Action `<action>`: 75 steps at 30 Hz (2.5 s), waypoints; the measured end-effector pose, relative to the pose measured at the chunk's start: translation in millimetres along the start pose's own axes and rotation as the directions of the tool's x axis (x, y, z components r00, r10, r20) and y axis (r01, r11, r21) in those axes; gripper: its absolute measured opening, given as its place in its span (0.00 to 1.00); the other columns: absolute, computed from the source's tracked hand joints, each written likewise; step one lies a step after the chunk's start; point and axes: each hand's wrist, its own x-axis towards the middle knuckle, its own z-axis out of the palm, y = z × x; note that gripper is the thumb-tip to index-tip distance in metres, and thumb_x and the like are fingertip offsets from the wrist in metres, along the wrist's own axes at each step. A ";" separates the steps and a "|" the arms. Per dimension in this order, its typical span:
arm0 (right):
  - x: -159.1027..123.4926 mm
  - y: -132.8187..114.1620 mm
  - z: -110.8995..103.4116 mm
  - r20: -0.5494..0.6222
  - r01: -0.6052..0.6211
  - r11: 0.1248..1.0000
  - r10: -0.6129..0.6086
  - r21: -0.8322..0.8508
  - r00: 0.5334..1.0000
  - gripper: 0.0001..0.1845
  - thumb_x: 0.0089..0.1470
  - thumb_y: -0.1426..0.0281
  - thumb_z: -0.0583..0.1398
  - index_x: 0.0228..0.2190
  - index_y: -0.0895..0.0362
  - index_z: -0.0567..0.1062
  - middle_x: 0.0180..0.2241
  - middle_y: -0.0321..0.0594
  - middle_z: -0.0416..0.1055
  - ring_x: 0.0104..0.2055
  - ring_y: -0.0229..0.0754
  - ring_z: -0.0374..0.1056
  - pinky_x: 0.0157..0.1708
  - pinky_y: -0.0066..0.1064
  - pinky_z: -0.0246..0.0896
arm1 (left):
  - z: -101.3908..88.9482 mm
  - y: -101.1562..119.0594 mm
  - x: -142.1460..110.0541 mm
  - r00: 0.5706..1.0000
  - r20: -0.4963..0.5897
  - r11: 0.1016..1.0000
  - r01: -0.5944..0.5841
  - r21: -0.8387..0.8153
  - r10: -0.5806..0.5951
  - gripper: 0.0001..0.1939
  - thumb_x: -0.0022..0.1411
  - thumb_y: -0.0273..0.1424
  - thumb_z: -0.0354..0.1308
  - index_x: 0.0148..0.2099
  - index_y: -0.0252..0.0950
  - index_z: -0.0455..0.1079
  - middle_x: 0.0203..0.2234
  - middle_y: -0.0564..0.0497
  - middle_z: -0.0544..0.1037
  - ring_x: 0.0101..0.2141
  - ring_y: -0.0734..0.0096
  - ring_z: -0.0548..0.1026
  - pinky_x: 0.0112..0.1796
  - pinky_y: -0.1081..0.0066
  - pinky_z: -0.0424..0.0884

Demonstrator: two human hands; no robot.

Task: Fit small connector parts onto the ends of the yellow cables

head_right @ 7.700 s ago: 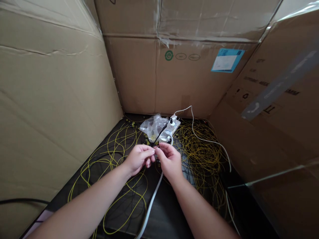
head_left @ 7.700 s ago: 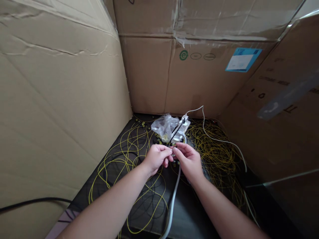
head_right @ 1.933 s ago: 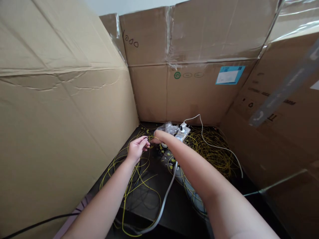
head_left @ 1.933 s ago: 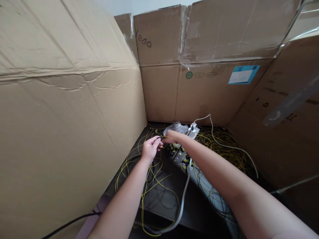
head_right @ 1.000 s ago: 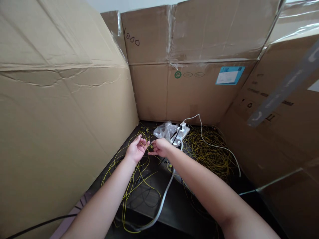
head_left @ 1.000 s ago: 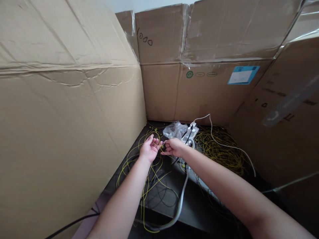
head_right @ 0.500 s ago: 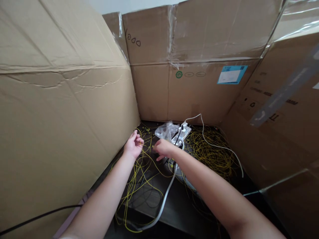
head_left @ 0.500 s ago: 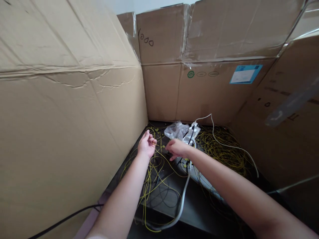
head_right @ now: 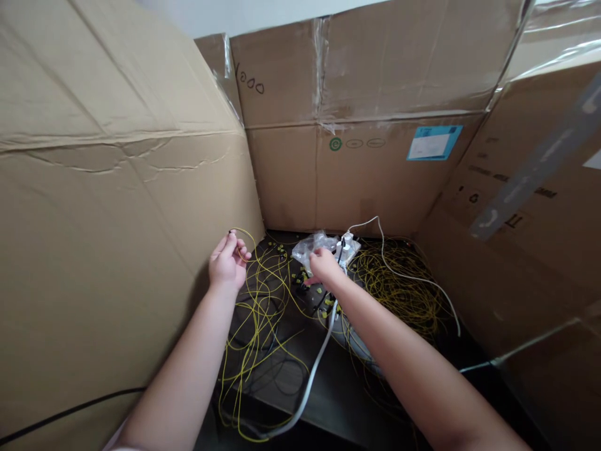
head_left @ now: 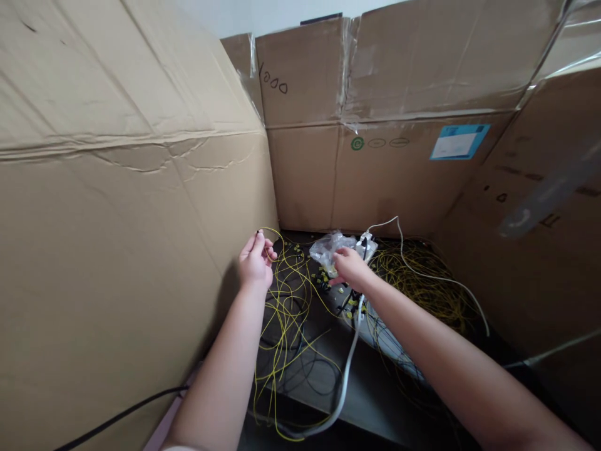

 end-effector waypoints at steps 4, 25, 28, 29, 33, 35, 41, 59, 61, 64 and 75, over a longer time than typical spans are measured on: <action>-14.5 -26.8 -15.1 -0.034 0.122 0.985 -0.119 0.123 0.992 0.12 0.51 0.69 0.52 0.39 0.56 0.63 0.16 0.26 0.49 0.15 0.30 0.49 0.19 0.28 0.65 | 8.6 14.1 -12.2 0.995 0.065 0.982 -0.083 0.168 0.073 0.14 0.45 0.34 0.64 0.35 0.32 0.72 0.19 0.54 0.70 0.18 0.81 0.66 0.19 0.79 0.61; -97.8 -61.5 -38.9 0.320 0.287 0.940 -0.334 0.186 0.887 0.18 0.49 0.60 0.58 0.17 0.60 0.68 0.11 0.29 0.52 0.12 0.28 0.48 0.12 0.24 0.53 | 45.5 31.2 -87.0 0.863 0.456 0.861 -0.050 0.506 -0.218 0.07 0.49 0.32 0.60 0.27 0.32 0.75 0.17 0.52 0.72 0.19 0.79 0.65 0.20 0.76 0.61; -92.5 -61.0 -44.2 0.207 0.203 0.907 -0.292 0.368 0.934 0.16 0.47 0.64 0.59 0.15 0.60 0.66 0.10 0.29 0.50 0.11 0.28 0.44 0.11 0.24 0.50 | 39.6 25.6 -88.0 0.886 0.384 0.890 0.066 0.451 -0.260 0.06 0.48 0.31 0.61 0.26 0.31 0.74 0.16 0.52 0.71 0.18 0.79 0.65 0.19 0.77 0.58; -90.6 -60.6 -45.9 0.188 0.188 0.892 -0.284 0.411 0.940 0.16 0.47 0.65 0.58 0.14 0.60 0.66 0.09 0.28 0.48 0.11 0.27 0.43 0.11 0.24 0.49 | 37.7 23.8 -87.9 0.889 0.363 0.898 0.107 0.427 -0.279 0.06 0.47 0.30 0.61 0.26 0.31 0.74 0.16 0.52 0.71 0.18 0.79 0.64 0.18 0.77 0.58; -84.5 -56.4 -49.5 0.143 0.177 0.830 -0.294 0.529 0.945 0.17 0.47 0.66 0.58 0.13 0.60 0.64 0.10 0.28 0.45 0.12 0.27 0.42 0.11 0.24 0.48 | 32.5 17.3 -86.0 0.884 0.322 0.917 0.232 0.324 -0.338 0.05 0.46 0.28 0.62 0.27 0.30 0.73 0.16 0.52 0.71 0.17 0.79 0.64 0.17 0.76 0.57; -82.4 -53.1 -49.1 0.145 0.176 0.823 -0.297 0.540 0.944 0.16 0.47 0.65 0.58 0.14 0.60 0.64 0.10 0.27 0.44 0.12 0.27 0.41 0.11 0.24 0.48 | 31.2 15.1 -85.0 0.881 0.317 0.922 0.265 0.283 -0.350 0.04 0.45 0.27 0.61 0.26 0.30 0.73 0.17 0.51 0.71 0.17 0.79 0.64 0.17 0.76 0.57; -72.9 -37.8 -46.8 0.127 0.255 0.914 -0.307 0.315 0.943 0.14 0.47 0.62 0.60 0.20 0.59 0.66 0.12 0.26 0.47 0.12 0.27 0.44 0.11 0.23 0.49 | 27.7 14.6 -86.7 0.857 0.321 0.908 0.329 0.258 -0.402 0.04 0.46 0.27 0.61 0.26 0.30 0.73 0.17 0.51 0.71 0.17 0.80 0.64 0.17 0.76 0.57; -71.3 -18.6 -50.9 0.213 0.773 0.463 -0.781 -0.435 0.587 0.08 0.56 0.68 0.53 0.33 0.57 0.70 0.22 0.35 0.65 0.23 0.33 0.59 0.26 0.25 0.55 | 17.3 33.0 -69.6 0.872 0.287 0.898 0.304 0.317 -0.396 0.05 0.46 0.28 0.61 0.26 0.29 0.73 0.16 0.51 0.70 0.17 0.80 0.64 0.17 0.76 0.57; -71.5 -17.5 -52.6 0.267 0.746 0.423 -0.748 -0.515 0.608 0.08 0.57 0.68 0.51 0.34 0.57 0.69 0.22 0.35 0.66 0.23 0.34 0.60 0.26 0.26 0.54 | 16.2 31.9 -69.6 0.868 0.286 0.889 0.303 0.343 -0.406 0.06 0.46 0.28 0.61 0.26 0.29 0.73 0.15 0.51 0.69 0.17 0.79 0.64 0.17 0.76 0.57; -71.4 -13.9 -54.3 0.287 0.696 0.405 -0.701 -0.593 0.653 0.08 0.57 0.68 0.50 0.33 0.57 0.67 0.23 0.36 0.66 0.25 0.35 0.61 0.27 0.27 0.53 | 16.1 29.0 -69.4 0.876 0.262 0.885 0.303 0.353 -0.404 0.06 0.45 0.28 0.61 0.25 0.29 0.73 0.15 0.52 0.69 0.17 0.80 0.63 0.18 0.76 0.57; -67.8 -4.4 -53.1 0.272 0.401 0.912 -0.408 0.083 0.872 0.14 0.54 0.58 0.53 0.29 0.57 0.64 0.17 0.29 0.53 0.16 0.31 0.53 0.18 0.25 0.56 | 17.9 24.4 -73.0 0.867 0.268 0.876 0.309 0.371 -0.420 0.05 0.45 0.28 0.61 0.25 0.29 0.73 0.15 0.52 0.69 0.16 0.80 0.63 0.17 0.76 0.56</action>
